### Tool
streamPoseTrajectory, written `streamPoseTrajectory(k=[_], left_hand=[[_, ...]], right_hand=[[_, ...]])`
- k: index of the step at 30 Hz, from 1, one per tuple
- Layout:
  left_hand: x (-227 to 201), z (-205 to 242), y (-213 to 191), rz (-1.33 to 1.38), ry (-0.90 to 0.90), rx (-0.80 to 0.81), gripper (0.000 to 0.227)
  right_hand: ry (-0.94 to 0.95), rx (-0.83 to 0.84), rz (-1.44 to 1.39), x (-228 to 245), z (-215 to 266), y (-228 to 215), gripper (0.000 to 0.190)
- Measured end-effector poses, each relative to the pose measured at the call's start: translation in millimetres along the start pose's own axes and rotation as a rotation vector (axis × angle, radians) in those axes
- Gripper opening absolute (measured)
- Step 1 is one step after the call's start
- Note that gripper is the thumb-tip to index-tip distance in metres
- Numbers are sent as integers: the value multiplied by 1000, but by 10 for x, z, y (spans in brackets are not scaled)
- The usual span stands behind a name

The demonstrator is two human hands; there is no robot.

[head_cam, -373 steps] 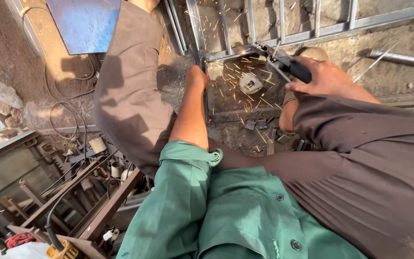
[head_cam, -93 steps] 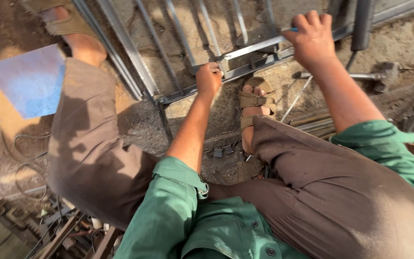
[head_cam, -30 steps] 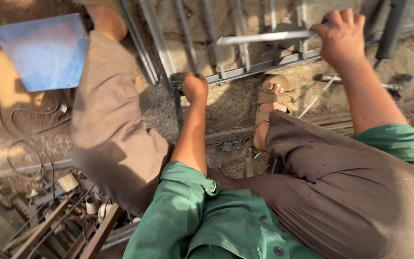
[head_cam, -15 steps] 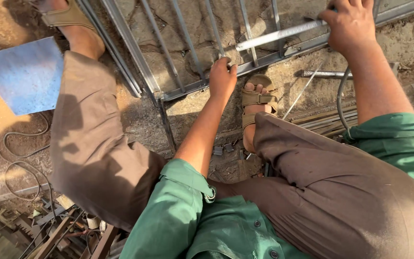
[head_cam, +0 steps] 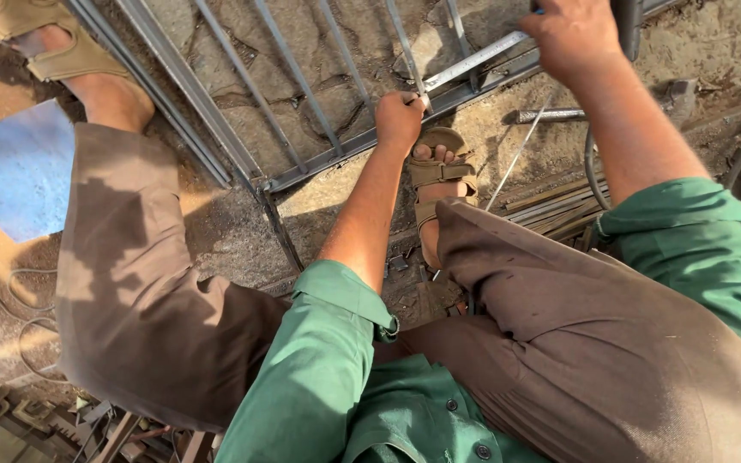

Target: The recorder is measuring, positioning, and welding metal bars together to fabricate a gate.

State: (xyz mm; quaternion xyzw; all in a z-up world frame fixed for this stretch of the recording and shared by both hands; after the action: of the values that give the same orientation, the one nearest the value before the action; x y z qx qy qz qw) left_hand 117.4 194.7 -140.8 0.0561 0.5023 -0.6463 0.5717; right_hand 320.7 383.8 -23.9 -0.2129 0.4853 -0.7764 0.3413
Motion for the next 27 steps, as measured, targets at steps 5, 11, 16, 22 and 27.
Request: streamPoseTrajectory(k=[5,11,16,22,27], left_hand=[[-22,40,-8,61,-207,166,19],[-100,31,-39,-64,-210,198,19],[-119,80,-159,-104,-177,134,19],[-113,407,-690,-205,-71,-75,27],[173,420,-869,-230,-111,-226,31]], right_hand=[[-14,-72,59,24,22,13,53],[-25,-131,16,-57,51,244,46],[-8,-169,-68,-125,42,207,48],[-59,-246,-113,203,127,-135,43],[-190,-164,64,813,19,-142,37]])
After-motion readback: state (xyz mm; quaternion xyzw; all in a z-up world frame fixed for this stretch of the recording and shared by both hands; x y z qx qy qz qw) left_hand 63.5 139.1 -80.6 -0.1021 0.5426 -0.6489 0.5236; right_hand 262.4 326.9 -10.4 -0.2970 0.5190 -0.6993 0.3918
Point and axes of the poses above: each hand's wrist, its own z-axis away from the middle knuckle, its own y-axis out of the palm, x = y × z, the point moved 8 cm from there along -z, towards the middle knuckle, and after that the axes turned 9 degrees about -z, right-handed, at the moved point
